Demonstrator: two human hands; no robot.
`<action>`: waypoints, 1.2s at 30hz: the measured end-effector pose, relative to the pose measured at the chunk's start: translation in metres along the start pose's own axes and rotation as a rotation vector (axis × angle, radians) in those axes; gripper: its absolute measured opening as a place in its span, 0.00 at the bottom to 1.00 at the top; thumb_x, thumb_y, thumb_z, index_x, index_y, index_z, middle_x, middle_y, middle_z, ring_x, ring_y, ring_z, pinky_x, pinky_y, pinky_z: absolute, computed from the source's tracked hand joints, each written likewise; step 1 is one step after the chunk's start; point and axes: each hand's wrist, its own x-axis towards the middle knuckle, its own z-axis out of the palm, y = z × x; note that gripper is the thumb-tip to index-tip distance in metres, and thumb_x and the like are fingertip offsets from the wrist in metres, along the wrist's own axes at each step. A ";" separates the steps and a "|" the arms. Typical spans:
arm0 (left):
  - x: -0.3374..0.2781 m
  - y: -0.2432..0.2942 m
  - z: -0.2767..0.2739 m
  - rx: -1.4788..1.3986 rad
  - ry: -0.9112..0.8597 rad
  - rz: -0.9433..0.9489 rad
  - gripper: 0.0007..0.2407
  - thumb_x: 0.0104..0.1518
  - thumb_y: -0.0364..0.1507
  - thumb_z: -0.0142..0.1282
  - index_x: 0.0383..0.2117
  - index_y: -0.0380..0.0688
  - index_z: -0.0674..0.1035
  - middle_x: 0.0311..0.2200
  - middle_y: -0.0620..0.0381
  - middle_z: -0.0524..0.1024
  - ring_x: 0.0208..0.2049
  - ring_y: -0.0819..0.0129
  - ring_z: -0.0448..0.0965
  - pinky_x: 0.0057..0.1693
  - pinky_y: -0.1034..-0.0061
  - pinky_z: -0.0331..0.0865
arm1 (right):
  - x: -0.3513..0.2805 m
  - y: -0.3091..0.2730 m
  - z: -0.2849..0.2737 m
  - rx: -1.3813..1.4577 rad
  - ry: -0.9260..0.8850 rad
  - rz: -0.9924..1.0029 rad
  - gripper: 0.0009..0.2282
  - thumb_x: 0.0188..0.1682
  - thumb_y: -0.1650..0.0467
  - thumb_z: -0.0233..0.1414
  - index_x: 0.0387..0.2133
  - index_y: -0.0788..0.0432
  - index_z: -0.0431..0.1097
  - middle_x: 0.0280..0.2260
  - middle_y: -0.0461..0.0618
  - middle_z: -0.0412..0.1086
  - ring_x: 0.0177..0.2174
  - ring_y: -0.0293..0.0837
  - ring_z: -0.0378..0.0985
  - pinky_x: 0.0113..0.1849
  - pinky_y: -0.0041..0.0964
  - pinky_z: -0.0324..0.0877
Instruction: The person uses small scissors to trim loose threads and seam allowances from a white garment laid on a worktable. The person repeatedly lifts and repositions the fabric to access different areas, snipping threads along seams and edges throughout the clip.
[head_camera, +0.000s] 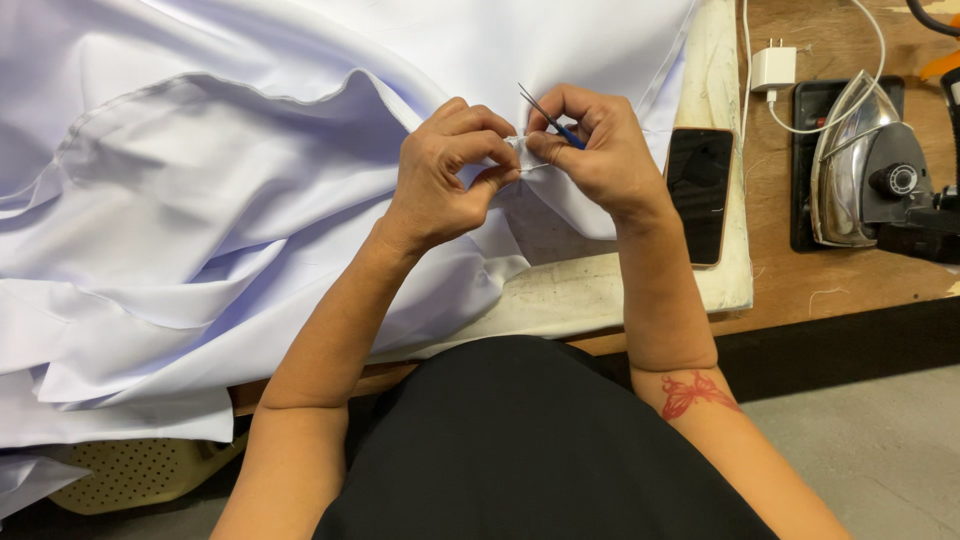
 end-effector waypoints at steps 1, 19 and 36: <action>0.000 0.000 -0.001 0.013 -0.002 0.025 0.06 0.46 0.19 0.66 0.23 0.46 0.81 0.35 0.61 0.81 0.35 0.69 0.76 0.38 0.75 0.71 | 0.001 -0.001 -0.002 0.040 -0.022 0.010 0.04 0.52 0.79 0.59 0.34 0.62 0.71 0.31 0.40 0.68 0.30 0.27 0.67 0.33 0.21 0.63; 0.002 0.005 0.010 0.086 -0.021 -0.146 0.08 0.49 0.23 0.68 0.35 0.43 0.84 0.29 0.57 0.82 0.26 0.71 0.79 0.35 0.78 0.71 | -0.025 0.000 0.022 -0.323 0.334 -0.280 0.03 0.53 0.80 0.53 0.37 0.64 0.69 0.30 0.45 0.67 0.26 0.32 0.63 0.28 0.29 0.58; -0.014 0.006 -0.002 -0.233 0.009 -0.194 0.14 0.55 0.16 0.63 0.44 0.41 0.74 0.35 0.55 0.81 0.39 0.74 0.84 0.45 0.81 0.78 | -0.026 0.021 0.039 0.153 0.164 -0.098 0.07 0.58 0.70 0.58 0.35 0.62 0.71 0.27 0.40 0.67 0.27 0.27 0.65 0.30 0.24 0.60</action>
